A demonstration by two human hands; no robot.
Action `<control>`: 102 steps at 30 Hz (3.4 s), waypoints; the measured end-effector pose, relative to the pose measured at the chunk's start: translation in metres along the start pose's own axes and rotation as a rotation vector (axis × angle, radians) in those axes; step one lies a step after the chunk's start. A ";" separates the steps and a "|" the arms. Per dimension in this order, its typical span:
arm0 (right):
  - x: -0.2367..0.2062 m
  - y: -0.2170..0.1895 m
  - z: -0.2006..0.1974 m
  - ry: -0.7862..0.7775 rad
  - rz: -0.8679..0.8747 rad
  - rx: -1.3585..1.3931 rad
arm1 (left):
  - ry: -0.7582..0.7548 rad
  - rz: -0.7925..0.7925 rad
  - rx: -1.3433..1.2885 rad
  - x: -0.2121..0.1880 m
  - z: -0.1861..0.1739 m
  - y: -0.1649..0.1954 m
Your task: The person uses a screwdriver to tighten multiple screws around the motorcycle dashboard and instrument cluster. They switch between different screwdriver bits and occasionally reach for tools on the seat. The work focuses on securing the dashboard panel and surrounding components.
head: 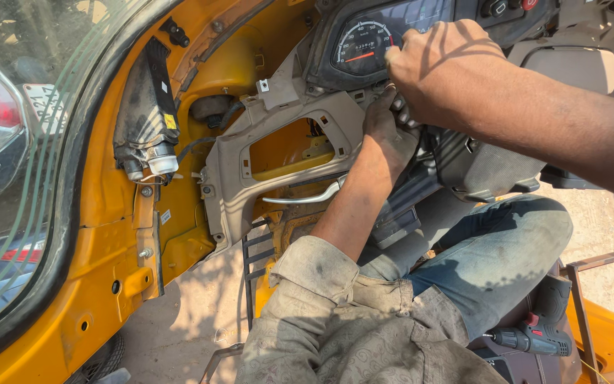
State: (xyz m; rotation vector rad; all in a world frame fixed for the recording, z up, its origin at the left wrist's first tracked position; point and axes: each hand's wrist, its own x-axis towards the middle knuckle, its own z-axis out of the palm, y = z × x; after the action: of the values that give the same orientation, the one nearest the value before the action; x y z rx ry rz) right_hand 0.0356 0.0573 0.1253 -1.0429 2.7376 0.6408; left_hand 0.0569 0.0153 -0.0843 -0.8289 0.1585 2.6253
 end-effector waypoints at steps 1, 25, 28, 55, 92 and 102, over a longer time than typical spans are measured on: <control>0.000 -0.002 -0.004 0.042 0.057 0.096 | -0.043 -0.023 -0.032 0.002 0.000 0.002; -0.066 0.003 -0.033 0.300 0.061 -0.020 | -0.017 -0.052 0.022 -0.028 0.026 0.023; -0.069 0.001 -0.037 0.580 -0.107 0.065 | -0.143 -0.079 0.106 -0.028 0.024 0.023; -0.066 0.003 -0.008 0.458 0.031 0.100 | 0.006 1.005 1.837 -0.103 0.064 0.056; -0.074 0.028 0.008 0.590 -0.061 0.231 | -0.058 1.096 2.050 -0.080 0.060 0.060; -0.072 0.012 -0.004 0.562 -0.098 0.132 | -0.056 1.147 2.073 -0.072 0.049 0.067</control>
State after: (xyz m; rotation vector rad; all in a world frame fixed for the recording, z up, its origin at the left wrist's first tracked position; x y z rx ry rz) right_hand 0.0812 0.1067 0.1532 -1.5000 3.0970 0.1580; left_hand 0.0592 -0.0590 -0.0037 0.3020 3.0604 1.3437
